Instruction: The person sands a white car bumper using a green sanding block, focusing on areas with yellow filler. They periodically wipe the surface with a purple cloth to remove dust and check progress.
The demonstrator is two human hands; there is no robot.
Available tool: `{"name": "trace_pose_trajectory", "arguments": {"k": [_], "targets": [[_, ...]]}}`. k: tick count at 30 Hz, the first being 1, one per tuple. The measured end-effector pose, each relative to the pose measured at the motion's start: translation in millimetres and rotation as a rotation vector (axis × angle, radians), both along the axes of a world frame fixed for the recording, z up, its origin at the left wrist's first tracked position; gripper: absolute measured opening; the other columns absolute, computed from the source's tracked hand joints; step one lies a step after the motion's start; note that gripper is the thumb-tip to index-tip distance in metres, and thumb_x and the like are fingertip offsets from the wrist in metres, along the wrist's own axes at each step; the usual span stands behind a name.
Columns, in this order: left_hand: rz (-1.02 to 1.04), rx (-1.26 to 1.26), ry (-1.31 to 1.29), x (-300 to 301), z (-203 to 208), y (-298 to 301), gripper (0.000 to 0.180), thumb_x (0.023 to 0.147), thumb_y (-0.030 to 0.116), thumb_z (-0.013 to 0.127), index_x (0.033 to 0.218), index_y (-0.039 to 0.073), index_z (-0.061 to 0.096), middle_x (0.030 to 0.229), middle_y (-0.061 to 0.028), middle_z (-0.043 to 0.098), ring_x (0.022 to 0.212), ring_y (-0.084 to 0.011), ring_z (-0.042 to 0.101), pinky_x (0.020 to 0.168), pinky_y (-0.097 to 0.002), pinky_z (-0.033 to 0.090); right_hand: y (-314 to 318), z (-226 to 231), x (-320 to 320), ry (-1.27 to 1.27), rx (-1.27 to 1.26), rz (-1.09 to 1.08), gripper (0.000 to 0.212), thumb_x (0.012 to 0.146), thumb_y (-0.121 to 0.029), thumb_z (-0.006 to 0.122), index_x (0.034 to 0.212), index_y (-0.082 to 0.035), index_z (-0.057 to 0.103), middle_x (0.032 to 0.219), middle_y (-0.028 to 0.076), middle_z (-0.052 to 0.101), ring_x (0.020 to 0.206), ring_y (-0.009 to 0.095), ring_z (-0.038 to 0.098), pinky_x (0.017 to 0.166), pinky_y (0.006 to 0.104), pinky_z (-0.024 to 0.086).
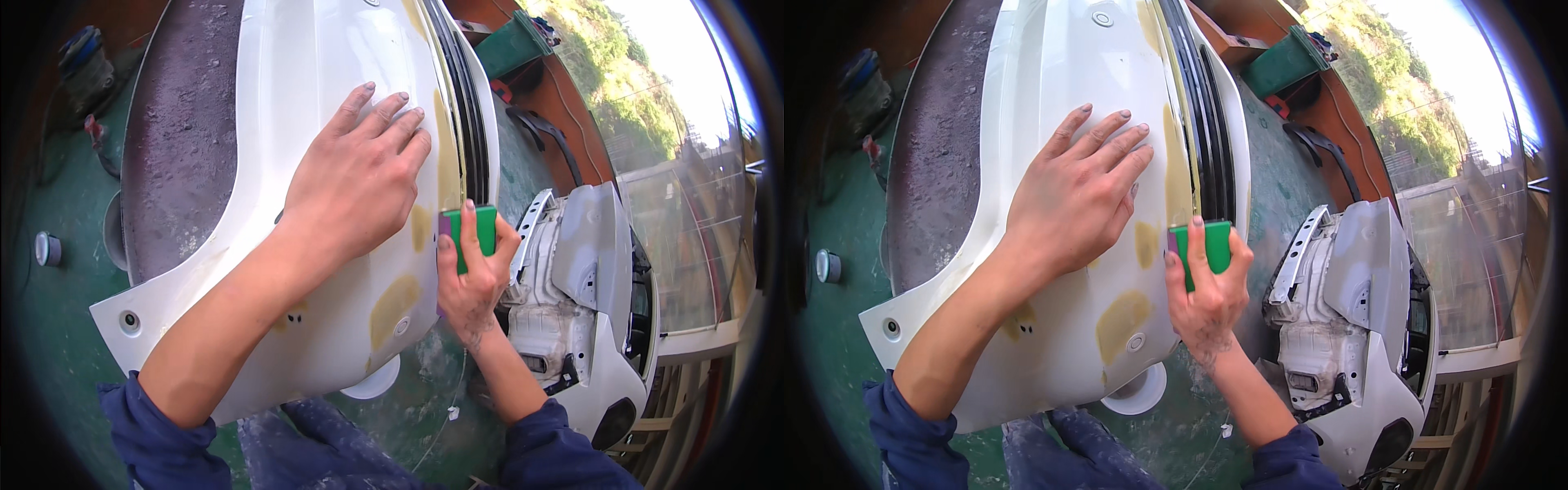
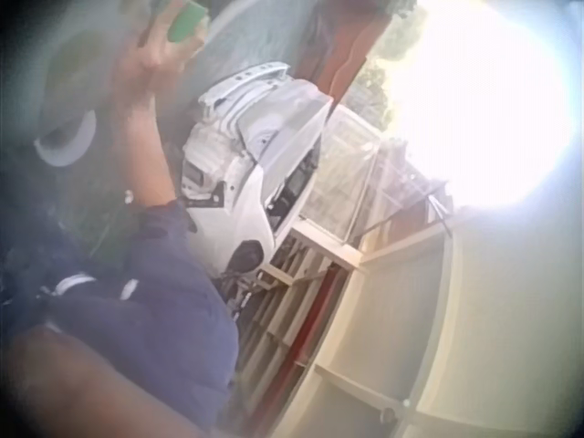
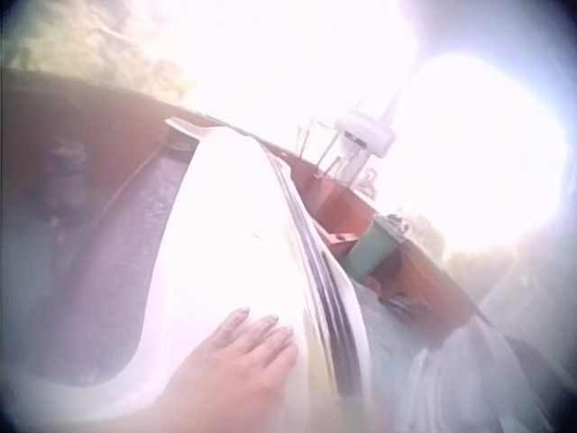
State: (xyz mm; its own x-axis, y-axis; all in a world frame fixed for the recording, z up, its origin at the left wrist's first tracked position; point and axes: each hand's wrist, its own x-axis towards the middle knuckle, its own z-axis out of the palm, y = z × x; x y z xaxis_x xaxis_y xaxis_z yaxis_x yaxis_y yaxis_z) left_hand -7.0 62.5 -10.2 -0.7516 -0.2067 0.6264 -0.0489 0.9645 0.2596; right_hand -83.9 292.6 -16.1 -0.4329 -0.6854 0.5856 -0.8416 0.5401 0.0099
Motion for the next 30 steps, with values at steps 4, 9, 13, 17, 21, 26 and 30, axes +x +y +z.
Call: {"name": "trace_pose_trajectory", "arguments": {"k": [4,9,13,17,21,26,30], "targets": [[0.007,-0.007,0.019,0.2,-2.8,-4.6,0.040,0.098,0.016,0.062,0.135,0.005,0.070,0.151,-0.0084,0.067,0.149,-0.0249,0.055,0.134,-0.0494,0.030,-67.1,25.2,-22.0,-0.066,-0.054,-0.048,0.050,0.095,-0.024,0.082,0.143,-0.013,0.074,0.131,0.020,0.057,0.109,0.037,0.069,0.084,0.0456,0.061],[0.008,0.018,0.005,1.1,-5.3,-1.3,0.042,0.098,0.018,0.063,0.137,0.004,0.068,0.151,-0.0096,0.067,0.150,-0.0251,0.054,0.134,-0.0490,0.028,-9.6,5.4,4.2,0.032,0.028,-0.007,0.051,0.095,-0.021,0.082,0.143,-0.008,0.073,0.135,0.026,0.055,0.113,0.039,0.069,0.088,0.0471,0.063],[0.019,0.007,0.000,-2.1,-5.3,0.1,0.043,0.097,0.017,0.063,0.138,0.004,0.068,0.151,-0.0098,0.067,0.150,-0.0252,0.054,0.134,-0.0495,0.029,-78.7,35.0,-33.2,-0.062,-0.006,-0.069,0.045,0.101,-0.028,0.075,0.143,-0.013,0.071,0.127,0.023,0.056,0.105,0.040,0.070,0.082,0.0492,0.061],[-0.009,0.022,0.027,-3.5,-0.1,2.1,0.044,0.097,0.017,0.064,0.139,0.004,0.068,0.152,-0.0098,0.066,0.151,-0.0253,0.054,0.134,-0.0496,0.029,-111.6,53.8,-49.9,0.015,-0.068,-0.107,0.044,0.103,-0.034,0.073,0.142,-0.014,0.071,0.126,0.022,0.056,0.107,0.041,0.069,0.082,0.0502,0.061],[0.008,-0.003,-0.032,4.3,-6.7,-0.6,0.045,0.097,0.017,0.063,0.140,0.004,0.068,0.153,-0.0102,0.066,0.151,-0.0258,0.053,0.134,-0.0500,0.029,-45.6,13.3,-8.7,-0.022,-0.014,-0.048,0.048,0.098,-0.027,0.080,0.144,-0.015,0.072,0.135,0.022,0.054,0.119,0.041,0.068,0.089,0.0493,0.062],[-0.022,0.012,-0.006,-0.9,2.4,2.2,0.045,0.098,0.018,0.062,0.140,0.003,0.067,0.154,-0.0115,0.065,0.151,-0.0266,0.052,0.133,-0.0505,0.029,-109.8,60.1,-49.3,-0.056,-0.023,-0.123,0.047,0.103,-0.032,0.072,0.145,-0.010,0.069,0.125,0.022,0.054,0.107,0.042,0.067,0.085,0.0505,0.059],[-0.023,0.041,-0.037,5.5,-3.1,-3.8,0.045,0.099,0.019,0.062,0.141,0.002,0.067,0.154,-0.0122,0.064,0.151,-0.0273,0.052,0.133,-0.0513,0.029,-59.4,16.7,-21.7,-0.009,0.043,-0.071,0.054,0.099,-0.030,0.078,0.149,-0.012,0.068,0.131,0.025,0.055,0.117,0.042,0.065,0.090,0.0489,0.061]]}}
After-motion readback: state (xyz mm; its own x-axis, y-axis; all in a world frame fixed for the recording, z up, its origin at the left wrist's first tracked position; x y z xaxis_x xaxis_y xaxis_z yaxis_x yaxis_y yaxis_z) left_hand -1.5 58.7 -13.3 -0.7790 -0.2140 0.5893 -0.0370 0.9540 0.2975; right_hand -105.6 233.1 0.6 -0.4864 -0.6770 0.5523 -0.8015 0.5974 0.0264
